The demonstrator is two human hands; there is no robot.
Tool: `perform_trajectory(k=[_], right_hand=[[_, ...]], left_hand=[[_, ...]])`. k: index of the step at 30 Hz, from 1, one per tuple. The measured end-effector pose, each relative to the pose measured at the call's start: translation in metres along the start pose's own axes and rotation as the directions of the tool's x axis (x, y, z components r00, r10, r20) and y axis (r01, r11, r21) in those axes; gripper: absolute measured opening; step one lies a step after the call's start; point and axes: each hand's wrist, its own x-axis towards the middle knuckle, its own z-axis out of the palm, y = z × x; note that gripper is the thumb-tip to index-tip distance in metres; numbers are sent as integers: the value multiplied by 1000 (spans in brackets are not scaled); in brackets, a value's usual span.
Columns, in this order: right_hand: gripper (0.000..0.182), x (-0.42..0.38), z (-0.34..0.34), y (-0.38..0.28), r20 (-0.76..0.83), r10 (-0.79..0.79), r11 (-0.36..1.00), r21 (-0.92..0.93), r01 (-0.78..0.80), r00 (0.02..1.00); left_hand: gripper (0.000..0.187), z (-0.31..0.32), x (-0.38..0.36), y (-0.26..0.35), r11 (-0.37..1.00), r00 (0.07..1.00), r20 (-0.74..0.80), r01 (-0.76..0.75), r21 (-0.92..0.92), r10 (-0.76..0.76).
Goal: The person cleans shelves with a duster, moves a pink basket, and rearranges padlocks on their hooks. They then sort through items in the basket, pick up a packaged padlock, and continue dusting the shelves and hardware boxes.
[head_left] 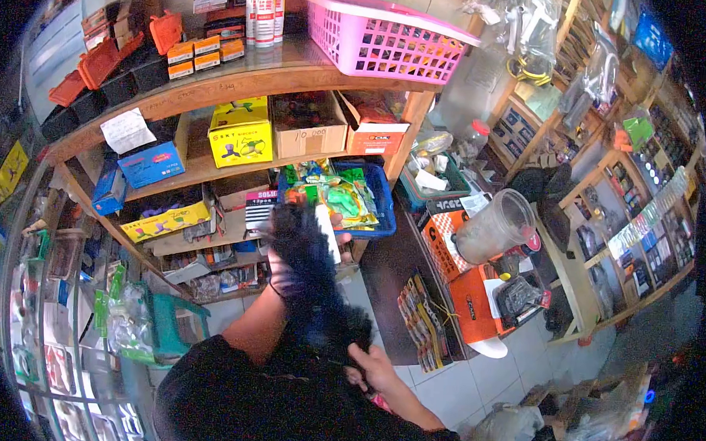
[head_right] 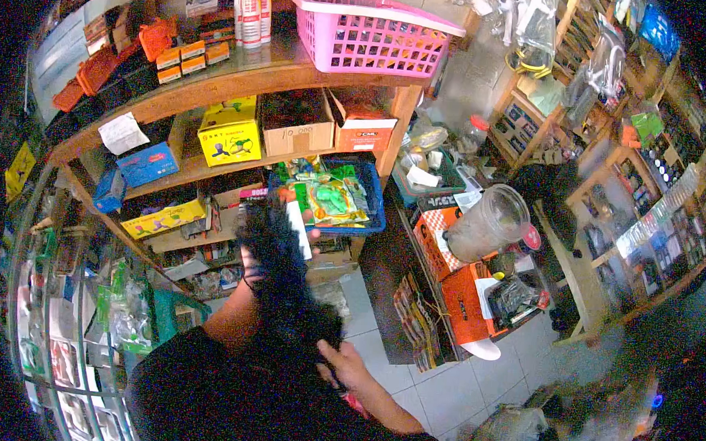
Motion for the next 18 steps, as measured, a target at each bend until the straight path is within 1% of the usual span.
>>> perform_trajectory(k=[1,2,3,4,5,6,7,8,9,10,11,12,13,14,15,16,17,18], right_hand=[[31,-2,2,-7,-101,-61,997,45,65,993],[29,1,-2,-5,-82,-92,991,86,99,992],[27,3,-6,0,-65,-121,984,125,128,991],[27,1,-5,3,-9,-59,995,74,60,998],[26,1,0,6,42,6,1000,24,-7,999],[27,-4,14,-3,1,34,999,24,-34,999],[27,-7,14,-10,0,37,999,21,-37,999],[28,-9,12,-16,-91,-19,1000,-24,17,996],[29,-10,9,-20,-178,-79,995,-75,66,981],[30,-2,-6,-6,-122,-162,984,55,169,979],[30,-2,-5,-1,-119,-155,986,47,162,981],[31,0,-1,3,-78,-88,996,10,89,993],[32,0,2,8,-41,-17,1000,-24,16,999],[34,0,1,12,-12,-10,1000,21,11,1000],[34,-1,-1,9,-13,-5,1000,24,5,1000],[34,-1,-5,0,-62,-64,995,69,68,996],[34,-2,-8,-5,-112,-120,985,106,132,986],[35,0,-9,-4,-63,-153,968,191,163,986]], left_hand=[[74,4,1,-1,995,994,100,-52,83,43],[75,22,4,-6,993,990,-90,-112,-27,109],[75,33,7,-9,973,948,-282,-193,-128,151],[79,26,8,-5,958,946,-294,-201,-207,135],[81,7,1,-2,978,996,15,-94,186,92],[81,1,1,1,994,997,-63,-47,102,53],[81,-3,2,3,1000,991,-134,-4,17,6],[80,10,2,-2,990,991,-118,-42,132,58],[80,18,3,-4,989,994,-99,-39,140,53],[80,27,8,-10,989,971,-193,-132,73,144],[79,37,12,-16,973,929,-293,-232,11,225],[80,19,10,-13,986,945,-283,-161,32,163],[79,-6,4,-7,1000,995,102,-9,20,7],[79,-2,4,-9,999,998,61,-12,32,10],[79,2,5,-8,999,1000,21,-11,46,10],[77,8,4,-5,996,993,82,83,-17,-81],[81,16,6,-9,992,953,-279,-127,-24,116],[75,26,7,-13,986,959,-229,-162,36,166]])
